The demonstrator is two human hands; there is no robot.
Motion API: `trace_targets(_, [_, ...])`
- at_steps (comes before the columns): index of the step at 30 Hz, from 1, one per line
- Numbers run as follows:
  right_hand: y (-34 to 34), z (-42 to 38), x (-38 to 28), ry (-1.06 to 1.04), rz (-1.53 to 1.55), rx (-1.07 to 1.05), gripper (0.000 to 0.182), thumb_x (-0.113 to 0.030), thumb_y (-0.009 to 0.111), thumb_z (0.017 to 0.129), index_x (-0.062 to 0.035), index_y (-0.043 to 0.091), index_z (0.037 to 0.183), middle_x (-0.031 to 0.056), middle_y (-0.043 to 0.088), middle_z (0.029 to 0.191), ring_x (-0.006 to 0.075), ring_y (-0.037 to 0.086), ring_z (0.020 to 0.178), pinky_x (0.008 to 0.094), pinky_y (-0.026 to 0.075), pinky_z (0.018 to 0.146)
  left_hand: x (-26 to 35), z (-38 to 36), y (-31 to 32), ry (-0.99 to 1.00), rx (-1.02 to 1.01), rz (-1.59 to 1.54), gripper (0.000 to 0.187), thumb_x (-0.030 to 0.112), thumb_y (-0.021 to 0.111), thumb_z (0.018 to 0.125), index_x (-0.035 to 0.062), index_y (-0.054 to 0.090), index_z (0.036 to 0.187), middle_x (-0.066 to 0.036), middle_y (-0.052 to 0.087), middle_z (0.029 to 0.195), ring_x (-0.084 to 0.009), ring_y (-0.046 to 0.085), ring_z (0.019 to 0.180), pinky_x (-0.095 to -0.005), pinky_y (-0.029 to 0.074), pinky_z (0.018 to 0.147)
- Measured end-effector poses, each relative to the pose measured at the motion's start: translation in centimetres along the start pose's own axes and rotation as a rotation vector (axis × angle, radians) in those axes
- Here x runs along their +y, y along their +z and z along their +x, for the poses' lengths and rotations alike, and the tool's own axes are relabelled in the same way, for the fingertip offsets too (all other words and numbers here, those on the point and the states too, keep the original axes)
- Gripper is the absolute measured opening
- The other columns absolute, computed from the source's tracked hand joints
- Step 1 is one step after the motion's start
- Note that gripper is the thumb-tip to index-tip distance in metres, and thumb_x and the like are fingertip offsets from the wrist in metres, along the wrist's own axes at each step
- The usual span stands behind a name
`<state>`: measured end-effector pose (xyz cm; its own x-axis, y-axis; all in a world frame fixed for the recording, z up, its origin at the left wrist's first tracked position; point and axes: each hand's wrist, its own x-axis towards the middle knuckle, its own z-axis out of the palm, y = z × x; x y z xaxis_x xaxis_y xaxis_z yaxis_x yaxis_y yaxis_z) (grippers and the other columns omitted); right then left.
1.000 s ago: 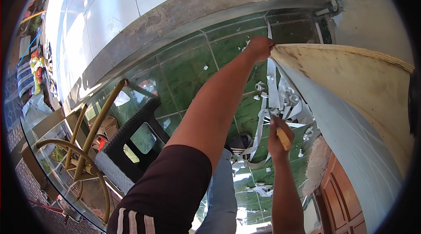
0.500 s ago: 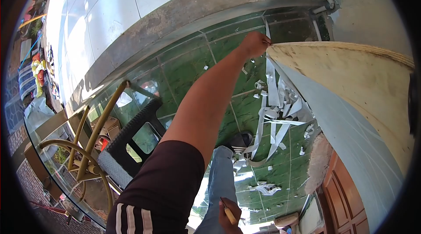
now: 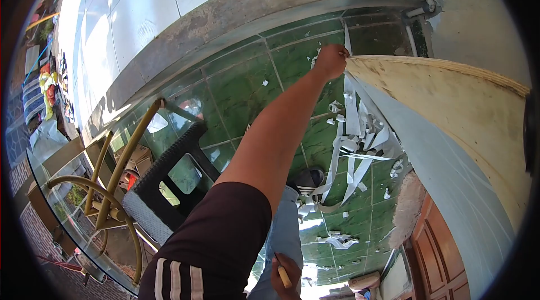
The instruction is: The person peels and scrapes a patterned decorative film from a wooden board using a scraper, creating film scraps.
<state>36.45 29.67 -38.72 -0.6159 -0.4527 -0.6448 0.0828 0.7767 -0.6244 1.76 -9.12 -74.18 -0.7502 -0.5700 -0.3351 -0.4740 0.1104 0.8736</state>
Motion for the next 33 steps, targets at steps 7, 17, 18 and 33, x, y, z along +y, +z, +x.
trace_targets(7, [0.0, 0.2, -0.2, 0.019, -0.006, -0.031, 0.019, -0.009, 0.078, 0.089, -0.0026, 0.075, 0.106, 0.0179, 0.076, 0.097, 0.0360, 0.075, 0.088, 0.0418, 0.060, 0.081, 0.5, -0.9, -0.8, 0.275, 0.025, 0.203, 0.019, 0.011, 0.067, 0.087, 0.0080, 0.080, 0.100, -0.018, 0.075, 0.097, -0.0387, 0.072, 0.089, -0.0455, 0.059, 0.083])
trace_targets(17, [-0.3, 0.5, -0.6, 0.021, -0.044, -0.062, 0.020, -0.008, 0.079, 0.088, -0.0024, 0.075, 0.107, 0.0185, 0.076, 0.096, 0.0366, 0.074, 0.086, 0.0423, 0.060, 0.079, 0.4, -0.8, -0.3, 0.292, 0.135, 0.157, 0.014, 0.007, 0.063, 0.087, 0.0029, 0.076, 0.090, -0.021, 0.074, 0.091, -0.0418, 0.070, 0.086, -0.0480, 0.058, 0.079])
trace_targets(18, [-0.3, 0.6, -0.6, 0.026, -0.045, -0.069, 0.020, -0.008, 0.078, 0.088, -0.0023, 0.075, 0.107, 0.0185, 0.076, 0.096, 0.0366, 0.074, 0.086, 0.0424, 0.060, 0.080, 0.8, -1.0, 0.0, 0.191, 0.146, 0.111, 0.015, 0.007, 0.062, 0.087, 0.0025, 0.076, 0.090, -0.022, 0.074, 0.091, -0.0423, 0.070, 0.086, -0.0482, 0.057, 0.079])
trace_targets(33, [-0.1, 0.8, -0.5, 0.064, -0.027, -0.063, 0.019, -0.010, 0.078, 0.089, -0.0027, 0.075, 0.106, 0.0177, 0.076, 0.098, 0.0360, 0.074, 0.088, 0.0419, 0.059, 0.081, -0.7, -2.2, 3.5, 0.264, 0.378, -0.018, 0.022, 0.007, 0.066, 0.089, 0.0068, 0.080, 0.106, -0.021, 0.076, 0.098, -0.0404, 0.073, 0.090, -0.0458, 0.059, 0.081])
